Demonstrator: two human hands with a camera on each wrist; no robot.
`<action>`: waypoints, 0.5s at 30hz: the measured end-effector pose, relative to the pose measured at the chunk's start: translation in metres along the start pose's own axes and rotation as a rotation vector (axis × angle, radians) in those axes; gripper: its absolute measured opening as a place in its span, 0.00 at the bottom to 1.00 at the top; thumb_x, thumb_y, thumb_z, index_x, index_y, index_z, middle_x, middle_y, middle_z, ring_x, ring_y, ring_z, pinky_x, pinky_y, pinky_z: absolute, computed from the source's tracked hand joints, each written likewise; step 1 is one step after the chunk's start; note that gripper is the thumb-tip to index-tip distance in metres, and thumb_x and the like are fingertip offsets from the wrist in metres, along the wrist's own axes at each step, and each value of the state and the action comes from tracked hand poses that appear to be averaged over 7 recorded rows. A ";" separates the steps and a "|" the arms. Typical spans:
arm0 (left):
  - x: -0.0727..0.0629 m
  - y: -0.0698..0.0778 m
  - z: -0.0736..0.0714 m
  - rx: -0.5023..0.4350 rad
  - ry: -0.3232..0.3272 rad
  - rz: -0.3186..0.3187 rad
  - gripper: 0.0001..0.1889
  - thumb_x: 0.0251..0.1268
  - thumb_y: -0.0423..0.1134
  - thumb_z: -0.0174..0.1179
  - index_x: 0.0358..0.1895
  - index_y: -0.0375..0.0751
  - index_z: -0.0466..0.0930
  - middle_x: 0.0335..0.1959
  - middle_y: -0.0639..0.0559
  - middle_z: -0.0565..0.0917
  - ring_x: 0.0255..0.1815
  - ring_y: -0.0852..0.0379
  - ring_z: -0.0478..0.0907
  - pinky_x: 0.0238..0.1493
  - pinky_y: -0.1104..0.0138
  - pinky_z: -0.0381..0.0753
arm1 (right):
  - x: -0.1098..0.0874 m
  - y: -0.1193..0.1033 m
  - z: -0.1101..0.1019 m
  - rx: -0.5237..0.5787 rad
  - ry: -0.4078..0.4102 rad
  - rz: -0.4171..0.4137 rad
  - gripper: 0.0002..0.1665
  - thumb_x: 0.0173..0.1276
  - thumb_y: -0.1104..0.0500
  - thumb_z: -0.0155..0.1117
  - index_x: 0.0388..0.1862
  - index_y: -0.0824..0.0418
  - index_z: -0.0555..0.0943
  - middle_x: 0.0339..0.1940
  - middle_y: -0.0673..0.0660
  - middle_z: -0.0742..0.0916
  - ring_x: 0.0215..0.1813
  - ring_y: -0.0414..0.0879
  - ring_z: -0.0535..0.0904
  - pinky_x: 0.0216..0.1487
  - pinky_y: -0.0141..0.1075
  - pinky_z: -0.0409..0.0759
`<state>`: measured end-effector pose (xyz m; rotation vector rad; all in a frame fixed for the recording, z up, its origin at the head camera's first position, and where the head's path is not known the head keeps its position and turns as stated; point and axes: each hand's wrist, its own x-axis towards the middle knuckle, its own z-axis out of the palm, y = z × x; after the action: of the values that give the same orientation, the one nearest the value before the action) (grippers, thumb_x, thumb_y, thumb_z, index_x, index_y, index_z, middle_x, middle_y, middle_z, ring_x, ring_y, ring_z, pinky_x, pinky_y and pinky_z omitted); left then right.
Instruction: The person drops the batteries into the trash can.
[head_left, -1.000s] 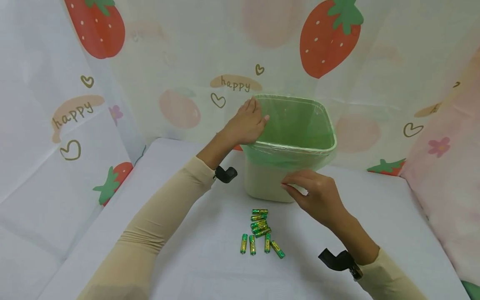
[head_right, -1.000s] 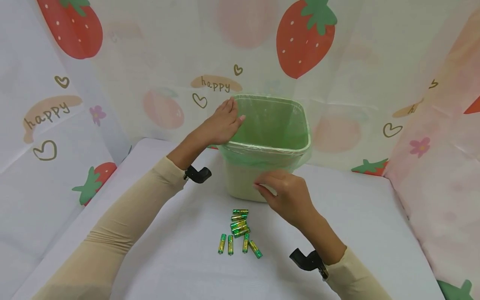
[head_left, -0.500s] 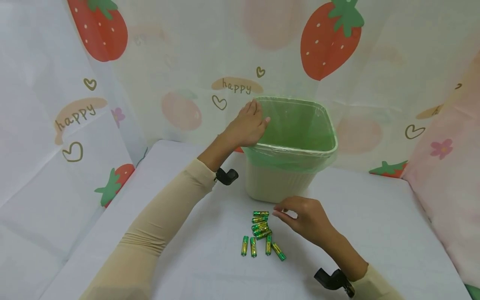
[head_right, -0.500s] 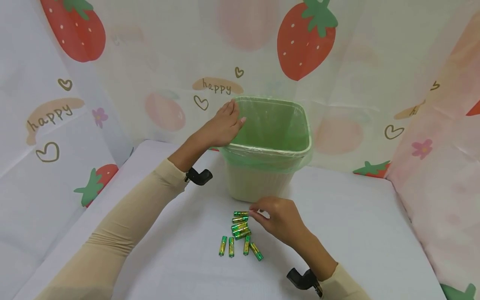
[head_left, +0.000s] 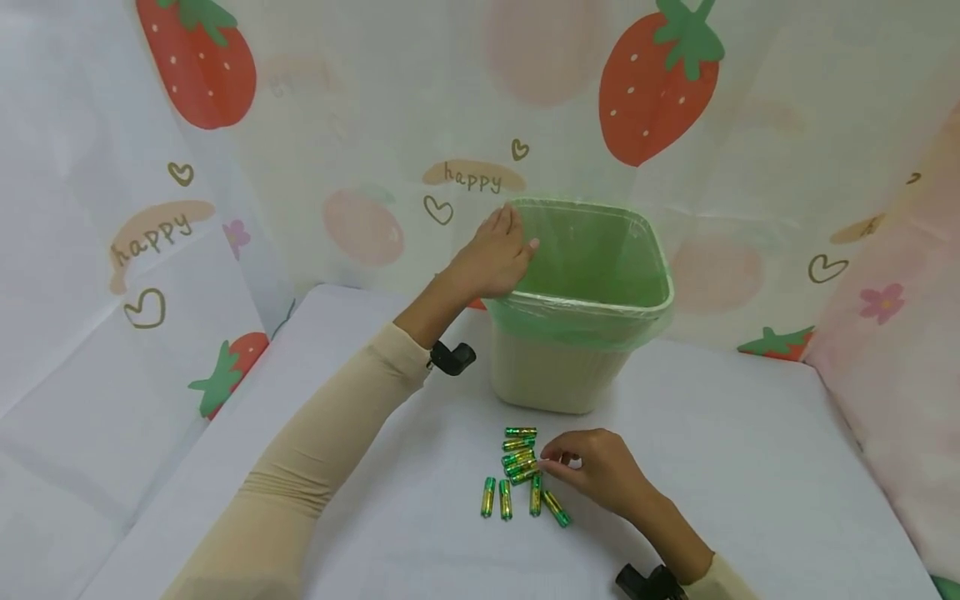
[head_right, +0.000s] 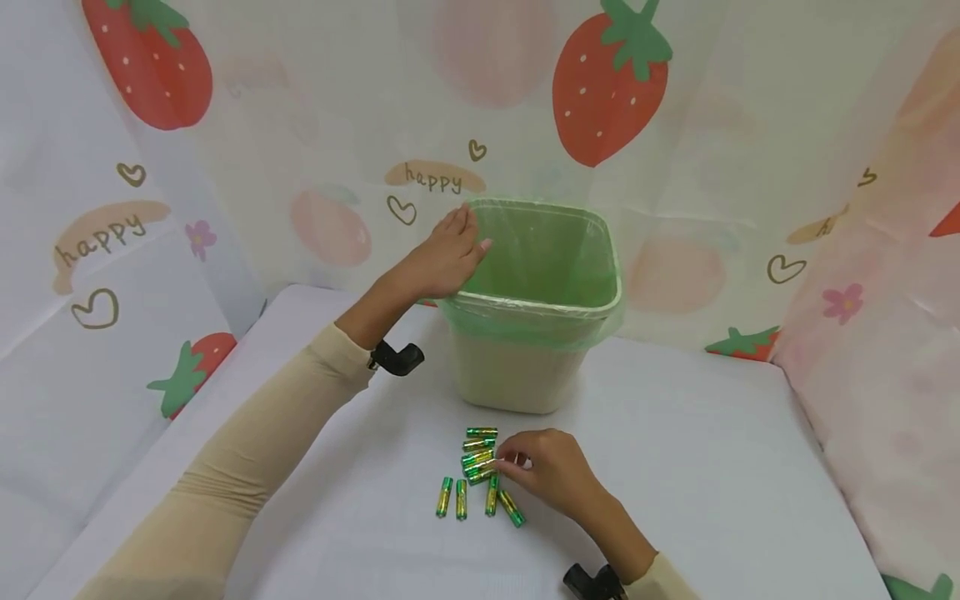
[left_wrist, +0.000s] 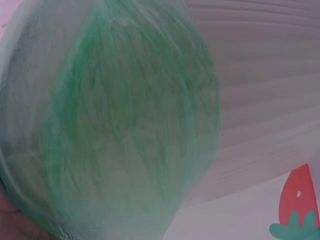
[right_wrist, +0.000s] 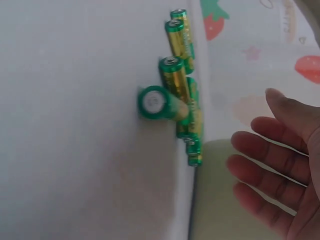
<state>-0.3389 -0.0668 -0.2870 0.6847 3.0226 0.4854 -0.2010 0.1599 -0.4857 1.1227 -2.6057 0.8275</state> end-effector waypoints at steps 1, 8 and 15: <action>0.000 0.000 0.000 -0.002 0.003 0.001 0.36 0.86 0.51 0.25 0.79 0.24 0.31 0.82 0.31 0.32 0.83 0.41 0.28 0.81 0.58 0.29 | -0.001 0.002 0.003 0.006 -0.013 0.009 0.05 0.65 0.51 0.76 0.33 0.50 0.90 0.27 0.37 0.86 0.30 0.28 0.77 0.31 0.31 0.81; -0.001 0.001 0.002 -0.022 0.006 -0.002 0.36 0.86 0.52 0.25 0.79 0.24 0.31 0.82 0.32 0.32 0.83 0.41 0.28 0.81 0.59 0.29 | -0.007 0.010 0.016 0.055 -0.049 0.046 0.08 0.65 0.49 0.75 0.28 0.47 0.87 0.24 0.34 0.83 0.25 0.27 0.73 0.26 0.26 0.75; 0.001 0.000 0.001 -0.007 0.012 -0.004 0.36 0.86 0.52 0.25 0.79 0.25 0.31 0.82 0.32 0.32 0.83 0.41 0.28 0.81 0.60 0.29 | -0.006 0.009 0.015 0.037 -0.149 0.100 0.15 0.62 0.39 0.75 0.22 0.42 0.82 0.18 0.32 0.76 0.22 0.28 0.69 0.24 0.27 0.70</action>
<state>-0.3394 -0.0663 -0.2883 0.6782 3.0310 0.5021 -0.2022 0.1602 -0.5044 1.1112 -2.8003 0.8459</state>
